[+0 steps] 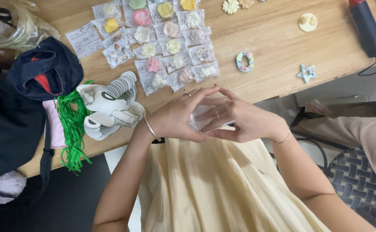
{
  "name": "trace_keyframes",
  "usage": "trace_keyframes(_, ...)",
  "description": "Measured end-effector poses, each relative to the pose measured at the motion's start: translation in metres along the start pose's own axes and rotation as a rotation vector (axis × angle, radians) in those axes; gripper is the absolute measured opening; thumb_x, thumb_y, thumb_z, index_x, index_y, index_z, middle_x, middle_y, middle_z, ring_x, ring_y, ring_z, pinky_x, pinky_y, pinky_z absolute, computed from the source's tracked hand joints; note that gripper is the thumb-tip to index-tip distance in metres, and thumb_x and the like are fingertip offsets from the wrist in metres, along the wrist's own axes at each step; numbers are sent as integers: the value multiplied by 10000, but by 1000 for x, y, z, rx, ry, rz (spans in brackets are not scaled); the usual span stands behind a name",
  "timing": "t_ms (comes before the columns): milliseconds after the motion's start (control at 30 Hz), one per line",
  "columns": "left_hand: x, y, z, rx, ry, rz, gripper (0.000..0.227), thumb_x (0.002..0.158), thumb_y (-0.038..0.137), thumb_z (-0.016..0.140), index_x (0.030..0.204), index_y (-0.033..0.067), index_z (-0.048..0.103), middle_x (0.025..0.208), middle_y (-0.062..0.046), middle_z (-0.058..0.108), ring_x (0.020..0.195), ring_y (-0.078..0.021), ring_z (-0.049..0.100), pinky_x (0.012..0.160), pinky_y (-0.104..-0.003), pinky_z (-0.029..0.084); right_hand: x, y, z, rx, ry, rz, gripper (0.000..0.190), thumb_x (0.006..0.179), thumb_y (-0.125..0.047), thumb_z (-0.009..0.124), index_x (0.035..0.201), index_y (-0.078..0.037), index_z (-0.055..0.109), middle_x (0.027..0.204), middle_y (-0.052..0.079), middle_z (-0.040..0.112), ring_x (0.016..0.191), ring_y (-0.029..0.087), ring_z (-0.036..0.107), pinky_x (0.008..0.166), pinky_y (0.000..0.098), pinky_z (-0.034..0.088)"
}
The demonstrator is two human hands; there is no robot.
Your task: The person picks up decorative flower-shaped candles and places them into small clear plastic bags, sometimes referencing a piece of paper.
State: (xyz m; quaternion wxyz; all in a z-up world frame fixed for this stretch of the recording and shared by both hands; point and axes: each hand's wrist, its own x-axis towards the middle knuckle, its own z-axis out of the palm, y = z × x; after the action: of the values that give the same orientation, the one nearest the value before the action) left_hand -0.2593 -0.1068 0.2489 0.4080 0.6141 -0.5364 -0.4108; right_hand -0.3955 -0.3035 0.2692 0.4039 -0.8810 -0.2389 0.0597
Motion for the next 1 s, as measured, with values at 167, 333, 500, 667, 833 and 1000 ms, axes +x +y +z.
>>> trace_keyframes(167,17,10,0,149,-49,-121,1041,632,312,850,1547,164,377,1313,-176,676,1197,-336,676,960,-418,543,-18,6,-10,-17,-41,132,269,805,-135,802,1064,-208,822,1091,-45,792,1216,192,661,1263,639,94)
trace_keyframes(333,14,8,3,276,138,-177,1000,657,305,854,1535,180,393,1381,-179,625,1206,-374,635,964,-450,521,-42,8,-29,242,236,282,252,905,-152,739,1153,-108,751,1172,29,763,1215,206,671,1093,503,405)
trace_keyframes(500,10,-22,18,287,312,-84,960,727,324,872,1515,91,375,1481,-214,544,1325,-406,550,1051,-463,469,-114,119,-8,708,725,595,245,1046,-147,631,1257,-52,711,1146,102,775,1127,169,731,1029,300,557)
trace_keyframes(667,4,-44,37,263,386,-265,991,719,352,866,1522,75,355,1471,-221,530,1320,-387,550,1044,-451,461,-213,279,38,134,1258,1118,520,900,-254,782,1339,-49,594,1092,95,731,983,197,711,862,337,561)
trace_keyframes(833,-4,-56,44,289,439,-345,1008,717,361,870,1522,50,351,1433,-258,539,1306,-418,541,1059,-474,448,-243,305,38,-352,1191,1411,887,777,-421,904,1450,-59,452,1294,194,503,1194,344,490,995,457,449)
trace_keyframes(1000,-5,-54,45,303,445,-441,1017,706,362,868,1522,42,354,1425,-266,542,1304,-417,538,1054,-479,451,-237,306,31,-225,1065,1740,1105,681,-632,899,1505,-119,370,1401,193,350,1332,378,305,1018,584,351)
